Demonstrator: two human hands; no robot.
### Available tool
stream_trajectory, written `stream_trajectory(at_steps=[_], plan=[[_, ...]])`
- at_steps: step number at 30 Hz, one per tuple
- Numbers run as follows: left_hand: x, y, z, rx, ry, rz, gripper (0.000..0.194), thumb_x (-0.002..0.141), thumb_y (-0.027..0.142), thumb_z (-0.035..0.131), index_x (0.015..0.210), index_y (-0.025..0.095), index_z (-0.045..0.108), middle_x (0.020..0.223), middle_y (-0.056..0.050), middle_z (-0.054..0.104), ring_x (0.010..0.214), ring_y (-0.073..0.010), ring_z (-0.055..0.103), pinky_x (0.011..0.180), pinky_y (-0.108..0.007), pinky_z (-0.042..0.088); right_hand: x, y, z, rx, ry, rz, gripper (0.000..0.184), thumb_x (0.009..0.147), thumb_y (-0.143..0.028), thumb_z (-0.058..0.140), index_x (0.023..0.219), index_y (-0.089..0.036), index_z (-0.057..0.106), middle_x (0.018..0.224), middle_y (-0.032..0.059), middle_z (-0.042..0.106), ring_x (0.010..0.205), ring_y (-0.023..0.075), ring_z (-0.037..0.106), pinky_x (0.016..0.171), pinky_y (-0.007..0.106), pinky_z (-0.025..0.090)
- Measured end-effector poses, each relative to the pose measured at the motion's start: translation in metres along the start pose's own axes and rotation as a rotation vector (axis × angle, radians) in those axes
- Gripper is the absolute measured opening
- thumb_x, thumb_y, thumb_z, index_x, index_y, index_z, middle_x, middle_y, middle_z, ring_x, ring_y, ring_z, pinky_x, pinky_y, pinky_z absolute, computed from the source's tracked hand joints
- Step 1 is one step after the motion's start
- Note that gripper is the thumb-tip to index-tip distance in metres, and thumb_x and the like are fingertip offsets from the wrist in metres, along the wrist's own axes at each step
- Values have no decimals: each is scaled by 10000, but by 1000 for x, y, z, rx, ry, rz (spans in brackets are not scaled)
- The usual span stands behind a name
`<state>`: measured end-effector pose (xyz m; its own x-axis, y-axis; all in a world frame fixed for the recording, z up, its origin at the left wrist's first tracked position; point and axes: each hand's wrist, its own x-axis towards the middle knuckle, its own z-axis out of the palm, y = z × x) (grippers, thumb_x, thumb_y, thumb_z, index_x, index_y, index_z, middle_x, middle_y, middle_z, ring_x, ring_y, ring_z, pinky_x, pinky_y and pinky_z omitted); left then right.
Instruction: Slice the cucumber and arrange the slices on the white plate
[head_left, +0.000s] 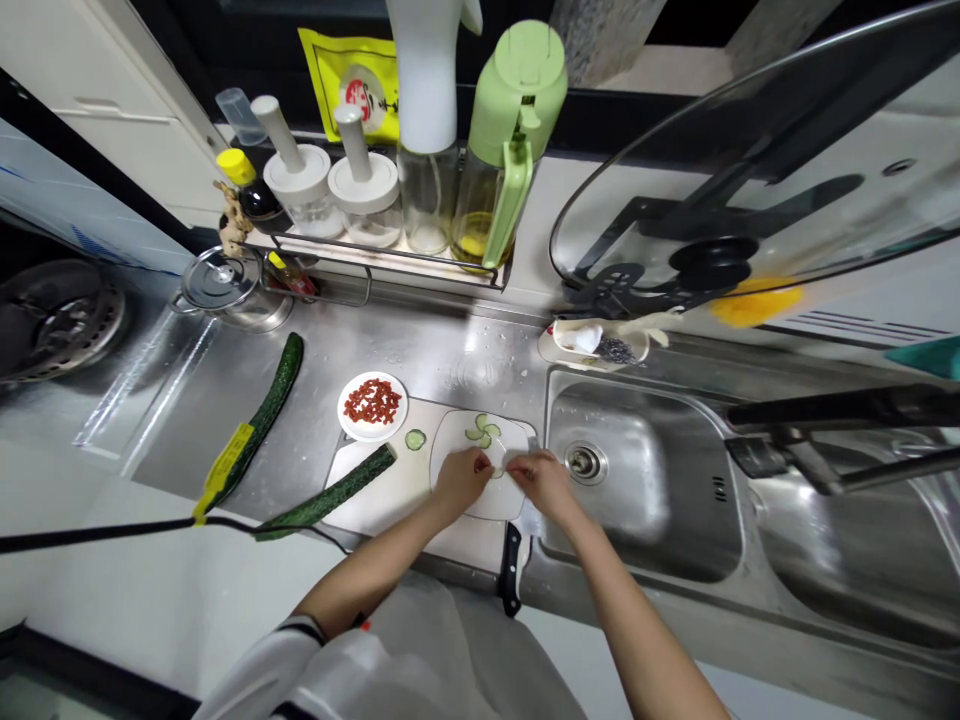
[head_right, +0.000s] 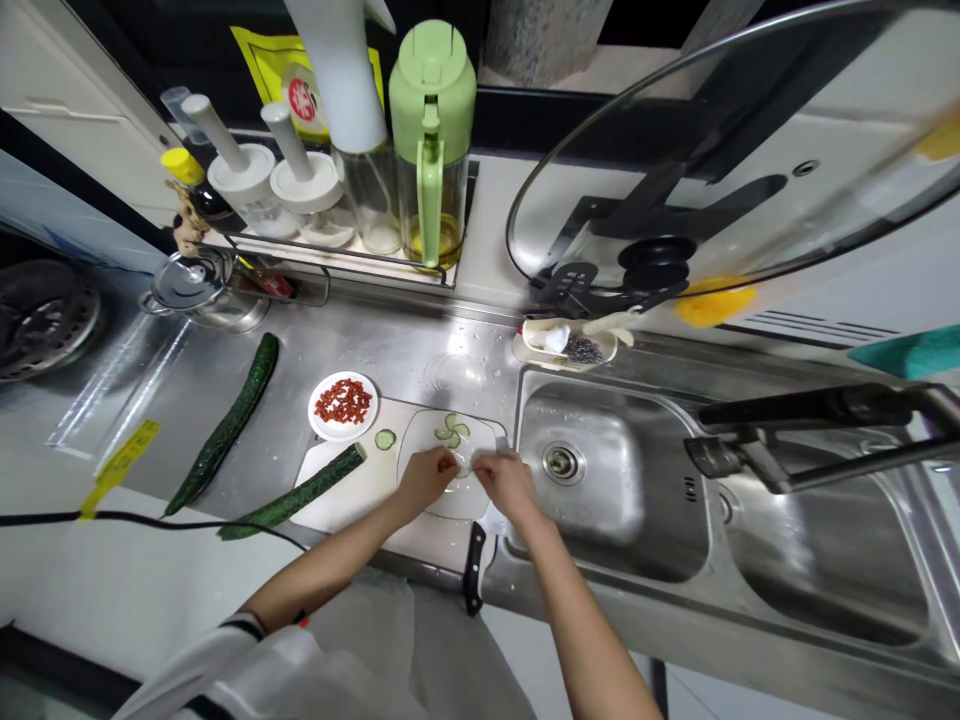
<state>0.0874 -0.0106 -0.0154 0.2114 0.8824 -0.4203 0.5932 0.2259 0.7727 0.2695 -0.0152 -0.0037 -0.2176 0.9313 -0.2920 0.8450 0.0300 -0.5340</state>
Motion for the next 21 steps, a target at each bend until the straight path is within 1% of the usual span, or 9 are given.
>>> stream_trajectory(at_steps=[2,5,8,13,21], plan=[[-1,3,6,127,6,44,111,818,236,551,818,184,649,764,-30,673,734,-176,602,685,-291,419,0,-2,-3,-114,-5,-7,202,842,-240,524,824,-273,722,789,36,685,875,213,551,697,288,349],[-3,4,14,295,34,88,145,845,251,532,827,168,650,797,-74,664,826,-219,593,731,-326,410,1,-6,-7,-225,-4,-28,180,853,-251,541,792,-270,709,812,49,685,931,230,526,705,303,315],[-3,2,19,387,58,139,152,856,252,528,836,161,649,807,-86,653,868,-233,574,766,-343,398,1,-7,-8,-303,-2,-59,152,861,-255,545,789,-254,679,811,55,678,953,238,506,718,315,291],[-4,-3,25,428,92,207,140,861,245,528,840,165,642,800,-76,644,853,-230,550,784,-358,390,2,-6,-10,-370,1,-134,95,861,-237,551,841,-237,644,831,64,669,981,240,479,734,326,272],[-3,-12,29,418,167,278,117,841,205,556,921,171,634,870,-73,626,885,-228,519,805,-360,396,3,-2,-13,-416,-1,-205,131,890,-265,529,822,-230,635,844,55,646,998,244,457,748,340,260]])
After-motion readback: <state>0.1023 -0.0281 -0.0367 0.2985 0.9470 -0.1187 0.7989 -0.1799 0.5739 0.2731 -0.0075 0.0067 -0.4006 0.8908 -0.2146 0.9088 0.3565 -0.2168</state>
